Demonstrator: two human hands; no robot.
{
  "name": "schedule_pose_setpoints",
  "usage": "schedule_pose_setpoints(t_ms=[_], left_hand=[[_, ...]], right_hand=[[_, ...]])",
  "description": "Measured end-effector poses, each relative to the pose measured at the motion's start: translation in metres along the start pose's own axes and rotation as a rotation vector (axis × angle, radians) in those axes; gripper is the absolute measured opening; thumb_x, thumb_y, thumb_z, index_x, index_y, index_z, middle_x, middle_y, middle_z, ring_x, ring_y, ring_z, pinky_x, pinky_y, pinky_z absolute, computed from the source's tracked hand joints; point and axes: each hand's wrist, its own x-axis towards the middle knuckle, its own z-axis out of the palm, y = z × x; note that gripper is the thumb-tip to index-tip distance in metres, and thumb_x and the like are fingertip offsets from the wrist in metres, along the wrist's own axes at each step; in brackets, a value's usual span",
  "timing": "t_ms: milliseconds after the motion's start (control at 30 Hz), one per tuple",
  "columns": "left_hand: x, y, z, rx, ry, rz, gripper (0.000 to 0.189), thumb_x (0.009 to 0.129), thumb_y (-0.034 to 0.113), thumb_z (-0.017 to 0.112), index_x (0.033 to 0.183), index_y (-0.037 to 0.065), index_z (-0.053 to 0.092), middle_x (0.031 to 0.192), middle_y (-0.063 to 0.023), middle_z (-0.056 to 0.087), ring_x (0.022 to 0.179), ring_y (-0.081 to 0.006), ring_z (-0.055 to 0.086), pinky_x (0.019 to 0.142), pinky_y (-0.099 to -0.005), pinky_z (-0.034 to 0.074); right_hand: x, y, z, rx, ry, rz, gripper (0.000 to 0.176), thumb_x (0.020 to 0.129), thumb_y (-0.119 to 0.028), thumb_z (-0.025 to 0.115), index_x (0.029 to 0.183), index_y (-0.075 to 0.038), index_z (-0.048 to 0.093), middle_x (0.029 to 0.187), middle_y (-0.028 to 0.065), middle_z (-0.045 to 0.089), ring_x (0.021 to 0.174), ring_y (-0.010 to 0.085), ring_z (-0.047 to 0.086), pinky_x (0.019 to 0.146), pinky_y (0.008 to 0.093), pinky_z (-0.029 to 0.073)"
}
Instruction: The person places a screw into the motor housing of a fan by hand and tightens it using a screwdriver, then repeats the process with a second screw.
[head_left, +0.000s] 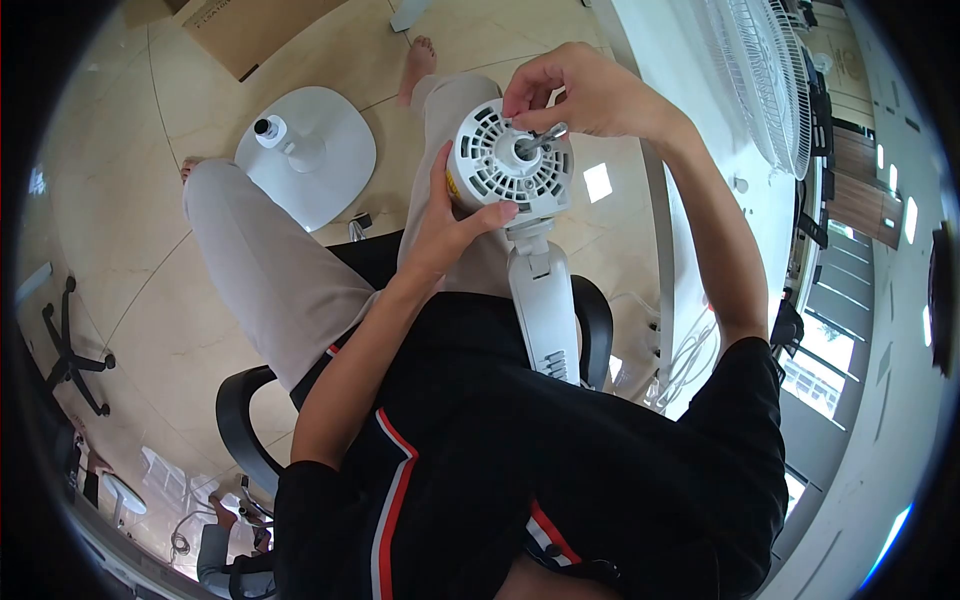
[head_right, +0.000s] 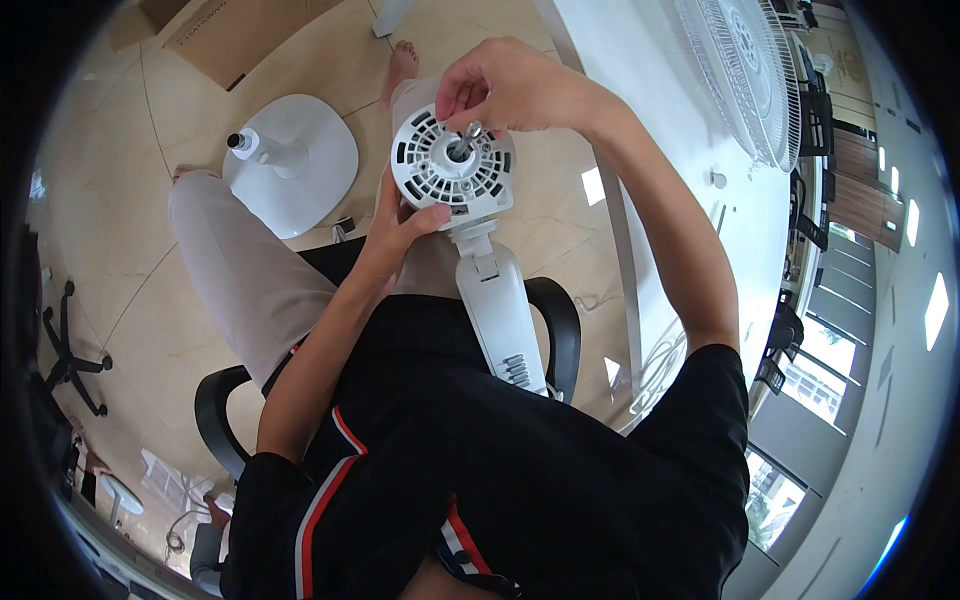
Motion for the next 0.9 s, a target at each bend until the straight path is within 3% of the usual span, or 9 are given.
schedule_pose_setpoints(t_ms=[300,500,800,900], left_hand=[[-0.001,0.002,0.001,0.009,0.012,-0.02,0.137,0.067,0.045,0.093,0.165,0.005,0.005,0.159,-0.024,0.03,0.151,-0.0353,0.03,0.125,-0.0456,0.023],[0.0,0.002,0.0,0.03,0.017,-0.008,0.138,0.066,0.046,0.092,0.165,0.004,0.006,0.16,-0.0243,0.029,0.152,-0.0362,0.028,0.125,-0.046,0.023],[-0.002,0.006,0.002,0.019,0.014,-0.015,0.137,0.066,0.045,0.092,0.164,0.002,0.006,0.159,-0.0246,0.029,0.151,-0.0361,0.028,0.125,-0.0463,0.023],[-0.001,0.006,0.002,0.011,0.008,-0.015,0.137,0.066,0.045,0.091,0.164,0.002,0.005,0.159,-0.0246,0.029,0.151,-0.0361,0.028,0.125,-0.0462,0.023]], right_hand=[[0.013,-0.006,-0.003,-0.156,-0.037,-0.007,0.015,0.089,-0.015,0.077,0.094,-0.001,0.078,0.079,0.0069,0.073,0.075,0.0128,0.067,0.069,0.03,0.055],[0.005,-0.014,-0.007,-0.119,-0.018,0.134,0.019,0.091,-0.021,0.078,0.095,-0.003,0.078,0.079,0.0057,0.073,0.073,0.0122,0.066,0.065,0.0281,0.054],[0.005,0.005,0.003,-0.124,0.029,-0.051,0.016,0.092,-0.021,0.079,0.094,-0.005,0.077,0.08,0.0019,0.071,0.075,0.0097,0.064,0.062,0.0282,0.05],[0.005,0.0,0.002,-0.108,0.014,0.017,0.017,0.091,-0.022,0.08,0.094,-0.006,0.077,0.079,0.0014,0.07,0.075,0.0095,0.064,0.063,0.0287,0.05]])
